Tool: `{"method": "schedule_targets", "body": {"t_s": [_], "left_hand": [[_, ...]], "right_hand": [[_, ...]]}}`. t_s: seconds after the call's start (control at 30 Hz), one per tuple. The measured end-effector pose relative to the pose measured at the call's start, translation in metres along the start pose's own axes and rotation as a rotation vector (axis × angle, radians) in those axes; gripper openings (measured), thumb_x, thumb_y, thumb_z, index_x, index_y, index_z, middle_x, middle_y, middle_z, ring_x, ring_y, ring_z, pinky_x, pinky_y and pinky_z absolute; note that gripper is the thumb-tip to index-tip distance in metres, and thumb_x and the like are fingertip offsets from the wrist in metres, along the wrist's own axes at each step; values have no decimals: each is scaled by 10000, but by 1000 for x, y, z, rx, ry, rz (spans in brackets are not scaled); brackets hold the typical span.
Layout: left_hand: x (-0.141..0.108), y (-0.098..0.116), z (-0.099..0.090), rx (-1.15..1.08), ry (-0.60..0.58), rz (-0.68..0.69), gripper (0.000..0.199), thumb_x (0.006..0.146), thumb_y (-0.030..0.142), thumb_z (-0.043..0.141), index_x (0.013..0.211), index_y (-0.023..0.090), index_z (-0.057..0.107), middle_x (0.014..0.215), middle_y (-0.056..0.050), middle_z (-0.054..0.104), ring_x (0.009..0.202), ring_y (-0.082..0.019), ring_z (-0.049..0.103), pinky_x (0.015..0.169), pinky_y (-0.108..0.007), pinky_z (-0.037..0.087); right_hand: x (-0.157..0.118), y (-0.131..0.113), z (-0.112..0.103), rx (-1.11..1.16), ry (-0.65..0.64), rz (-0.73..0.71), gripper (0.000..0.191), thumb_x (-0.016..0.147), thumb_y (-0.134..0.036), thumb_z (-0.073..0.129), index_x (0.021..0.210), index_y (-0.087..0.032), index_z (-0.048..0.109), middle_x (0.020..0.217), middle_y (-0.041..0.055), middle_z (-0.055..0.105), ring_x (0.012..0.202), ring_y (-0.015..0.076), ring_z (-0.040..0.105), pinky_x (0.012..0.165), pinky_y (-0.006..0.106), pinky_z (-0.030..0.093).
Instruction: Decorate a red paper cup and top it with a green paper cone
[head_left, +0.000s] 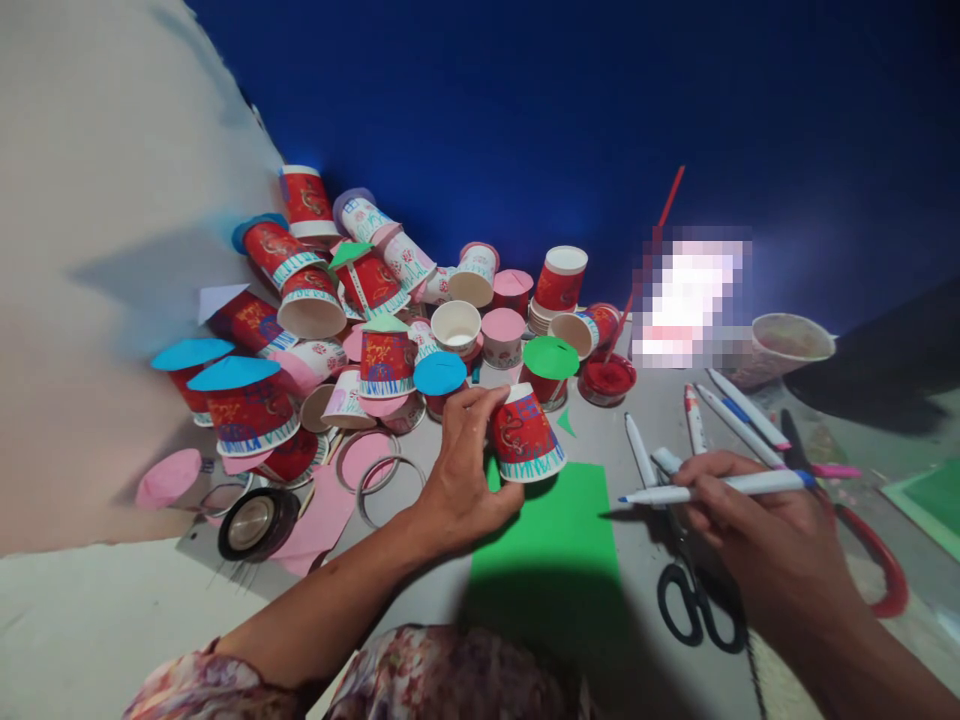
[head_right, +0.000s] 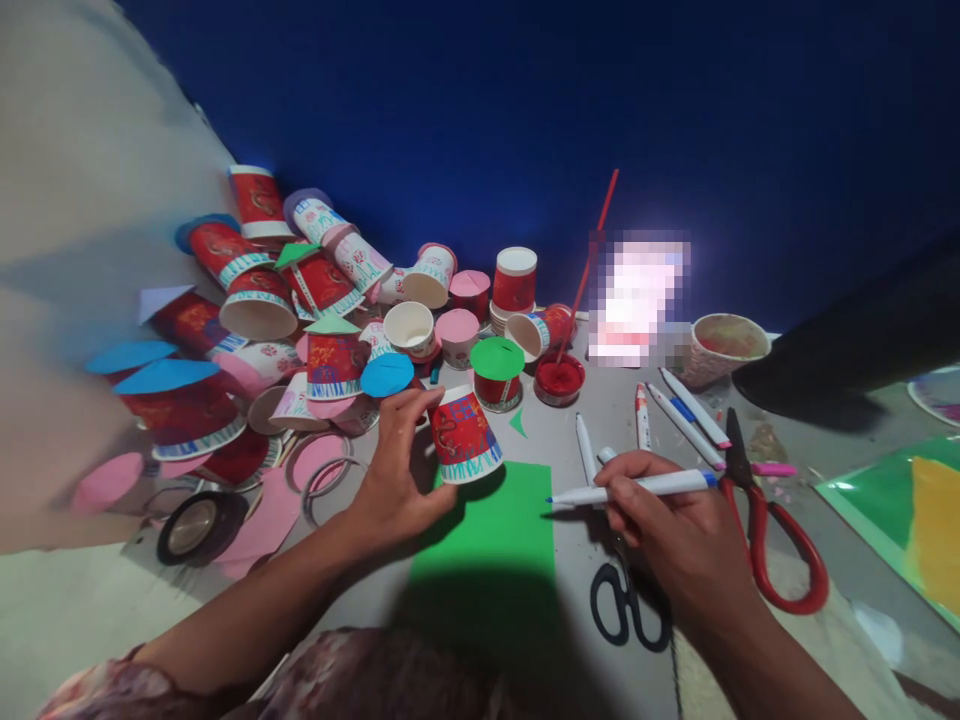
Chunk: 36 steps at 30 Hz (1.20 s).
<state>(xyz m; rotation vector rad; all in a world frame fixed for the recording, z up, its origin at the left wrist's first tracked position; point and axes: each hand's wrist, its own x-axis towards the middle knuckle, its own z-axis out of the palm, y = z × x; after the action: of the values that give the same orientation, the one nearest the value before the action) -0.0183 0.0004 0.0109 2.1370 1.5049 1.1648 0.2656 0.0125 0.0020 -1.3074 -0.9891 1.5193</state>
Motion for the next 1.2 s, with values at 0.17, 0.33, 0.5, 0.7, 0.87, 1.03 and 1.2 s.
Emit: {"method": "schedule_targets", "body": {"t_s": [0.17, 0.33, 0.5, 0.7, 0.87, 1.03, 1.2], "left_hand": [[0, 1, -2, -93, -16, -32, 906, 660, 34, 619, 1485, 280, 333, 1433, -129, 387, 1401, -330, 419, 1169, -557, 425], [-2, 0, 2, -284, -16, -148, 910, 659, 23, 620, 1488, 279, 348, 1521, -123, 392, 1432, -322, 434, 1201, -541, 404], [0, -2, 2, -819, -27, -367, 866, 662, 78, 758, 1441, 274, 434, 1514, -114, 508, 1424, -327, 502, 1182, -493, 430], [5, -1, -10, -1616, -121, -789, 784, 658, 111, 761, 1410, 196, 553, 1232, -114, 755, 1242, -308, 669, 1083, -457, 500], [3, -1, -7, -1999, -339, -766, 621, 785, 308, 706, 1357, 77, 639, 1387, -175, 693, 1388, -330, 572, 1110, -422, 463], [2, -2, -4, -2091, -414, -765, 704, 909, 565, 581, 1366, 33, 639, 1372, -212, 693, 1327, -347, 622, 1074, -417, 464], [2, -2, -4, -2066, -397, -770, 727, 948, 641, 519, 1347, 49, 658, 1342, -200, 715, 1276, -334, 662, 1042, -406, 480]], "right_hand": [[2, 3, -3, -10, -5, -24, 321, 796, -500, 847, 861, -221, 701, 561, -17, 582, 516, 100, 468, 442, 184, 326], [0, 0, 1, -67, 1, -69, 330, 810, -531, 828, 856, -227, 708, 552, -20, 583, 483, 99, 462, 417, 195, 320], [-1, 2, 6, -442, 145, -355, 248, 919, -470, 718, 998, -240, 766, 759, 45, 756, 611, 172, 663, 527, 256, 515], [7, 9, 3, -701, 31, -780, 203, 983, -310, 618, 1144, -270, 734, 919, 19, 816, 690, 178, 769, 691, 251, 630], [10, 5, 4, -811, -48, -890, 188, 1019, -252, 562, 1171, -264, 674, 884, -9, 817, 646, 136, 773, 629, 174, 607], [12, 15, 0, -987, -53, -1051, 220, 1042, -273, 528, 1216, -234, 657, 1027, 52, 812, 878, 198, 800, 795, 266, 631], [18, 26, -4, -1152, -12, -1122, 320, 1029, -225, 500, 1332, -205, 602, 1116, 121, 759, 1024, 280, 752, 825, 388, 621]]}}
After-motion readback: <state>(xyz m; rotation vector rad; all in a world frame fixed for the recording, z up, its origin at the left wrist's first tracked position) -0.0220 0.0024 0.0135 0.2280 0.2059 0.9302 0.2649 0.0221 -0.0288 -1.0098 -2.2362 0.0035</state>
